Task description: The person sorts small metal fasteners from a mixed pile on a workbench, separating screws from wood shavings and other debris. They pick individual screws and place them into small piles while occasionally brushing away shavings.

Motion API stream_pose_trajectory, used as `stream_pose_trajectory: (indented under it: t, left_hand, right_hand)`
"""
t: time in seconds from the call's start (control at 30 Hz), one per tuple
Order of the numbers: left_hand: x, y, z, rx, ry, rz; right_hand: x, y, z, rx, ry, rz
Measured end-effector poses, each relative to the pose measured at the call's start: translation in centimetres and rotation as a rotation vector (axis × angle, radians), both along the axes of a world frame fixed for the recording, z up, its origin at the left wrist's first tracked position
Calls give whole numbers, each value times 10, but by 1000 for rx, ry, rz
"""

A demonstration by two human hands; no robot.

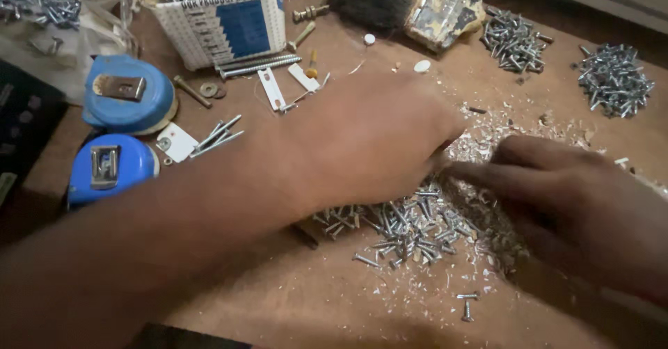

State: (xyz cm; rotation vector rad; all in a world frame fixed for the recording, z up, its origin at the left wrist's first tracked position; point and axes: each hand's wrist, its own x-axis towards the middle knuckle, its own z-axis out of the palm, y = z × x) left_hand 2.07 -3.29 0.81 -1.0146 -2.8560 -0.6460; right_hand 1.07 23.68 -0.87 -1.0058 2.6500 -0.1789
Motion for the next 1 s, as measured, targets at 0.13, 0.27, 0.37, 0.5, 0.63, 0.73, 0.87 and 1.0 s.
stream_pose_trajectory:
  t: [0.13,0.27,0.37,0.5,0.63,0.73,0.87,1.0]
  left_hand:
    - [-5,1,-6,-4,-105,15]
    - [-8,-3,-3,-13,-193,12]
    - [-6,-3,5,-17,-252,26]
    - [-4,-3,12,-43,-299,56]
    - [-5,-3,12,-36,-290,40]
    - [-10,-11,15,-73,-246,48]
    - [-21,-35,23,107,-6,88]
    - [-25,-45,20,85,106,129]
  right_hand:
    - [5,-4,5,-76,173,-78]
    - [0,0,14,-382,68,-195]
    - [-12,-11,9,-481,-142,-257]
    - [-14,-34,10,-175,-221,-465]
    - [-1,-60,20,-279,-105,-231]
    - [2,-68,22,-264,-32,-48]
    - [-8,-59,2,-119,-60,-93]
    - [-25,-32,-19,-182,-175,-314]
